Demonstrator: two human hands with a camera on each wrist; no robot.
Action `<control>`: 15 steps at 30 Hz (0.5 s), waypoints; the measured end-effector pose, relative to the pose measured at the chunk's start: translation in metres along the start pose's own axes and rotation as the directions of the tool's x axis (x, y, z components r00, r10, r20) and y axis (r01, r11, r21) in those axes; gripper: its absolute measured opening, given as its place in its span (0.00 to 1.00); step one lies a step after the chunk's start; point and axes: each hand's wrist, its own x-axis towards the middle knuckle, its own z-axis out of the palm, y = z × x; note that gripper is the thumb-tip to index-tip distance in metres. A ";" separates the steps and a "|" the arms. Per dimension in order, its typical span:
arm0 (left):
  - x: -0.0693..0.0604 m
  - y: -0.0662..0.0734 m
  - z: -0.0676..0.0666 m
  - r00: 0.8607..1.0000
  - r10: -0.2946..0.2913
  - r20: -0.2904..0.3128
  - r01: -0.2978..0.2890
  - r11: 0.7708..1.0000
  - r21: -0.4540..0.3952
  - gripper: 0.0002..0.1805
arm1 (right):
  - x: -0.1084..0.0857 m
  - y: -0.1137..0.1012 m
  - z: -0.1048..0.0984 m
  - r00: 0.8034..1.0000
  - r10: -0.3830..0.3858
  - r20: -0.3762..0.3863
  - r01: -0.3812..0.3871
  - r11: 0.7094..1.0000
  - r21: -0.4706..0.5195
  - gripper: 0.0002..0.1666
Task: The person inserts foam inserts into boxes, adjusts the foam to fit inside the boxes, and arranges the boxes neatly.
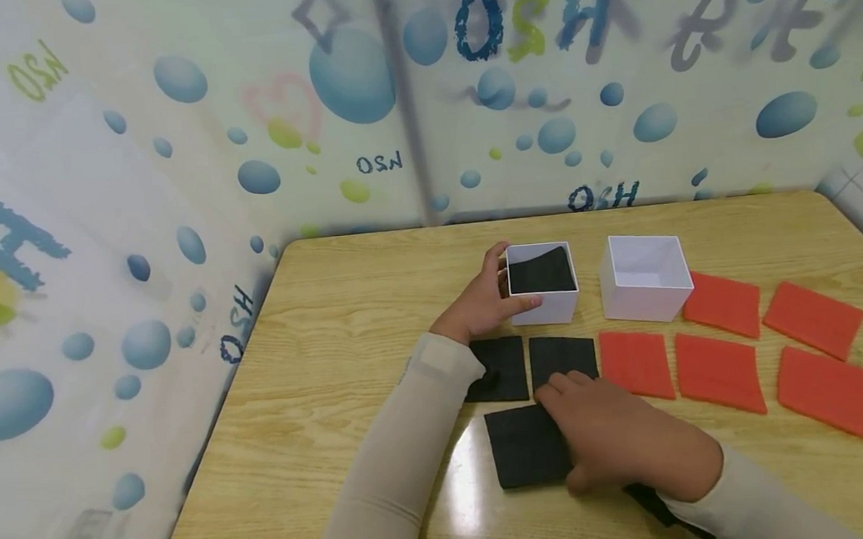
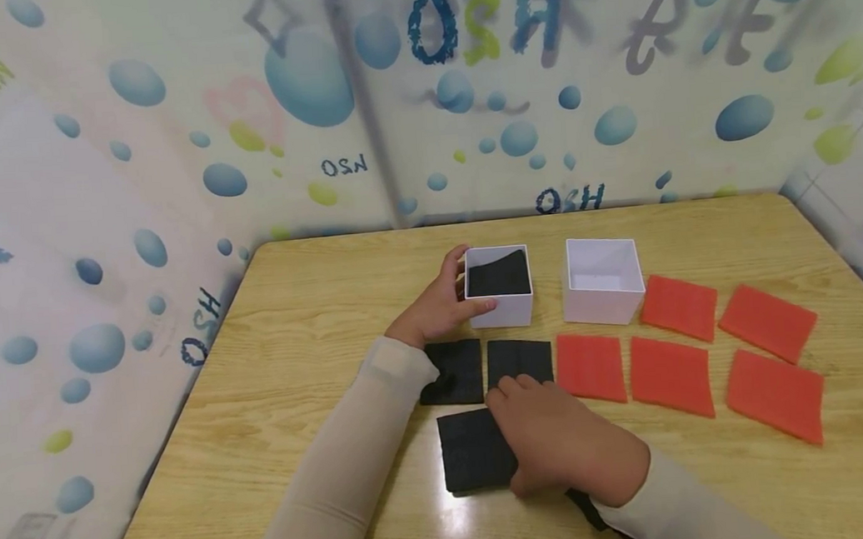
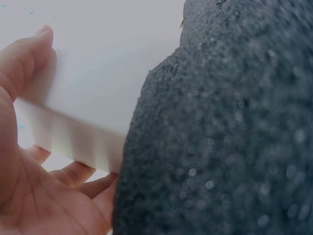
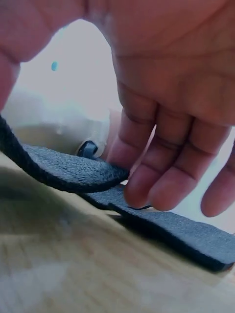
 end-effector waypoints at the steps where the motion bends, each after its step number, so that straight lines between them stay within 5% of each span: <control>1: 0.000 0.000 0.000 1.000 0.000 0.001 0.000 1.000 0.001 0.62 | 0.000 0.001 -0.001 1.000 0.001 0.002 -0.001 1.000 0.023 0.52; 15: 0.000 -0.001 0.000 1.000 0.004 -0.007 -0.004 1.000 -0.011 0.62 | -0.007 0.018 -0.017 0.996 -0.089 0.014 0.080 0.941 0.328 0.49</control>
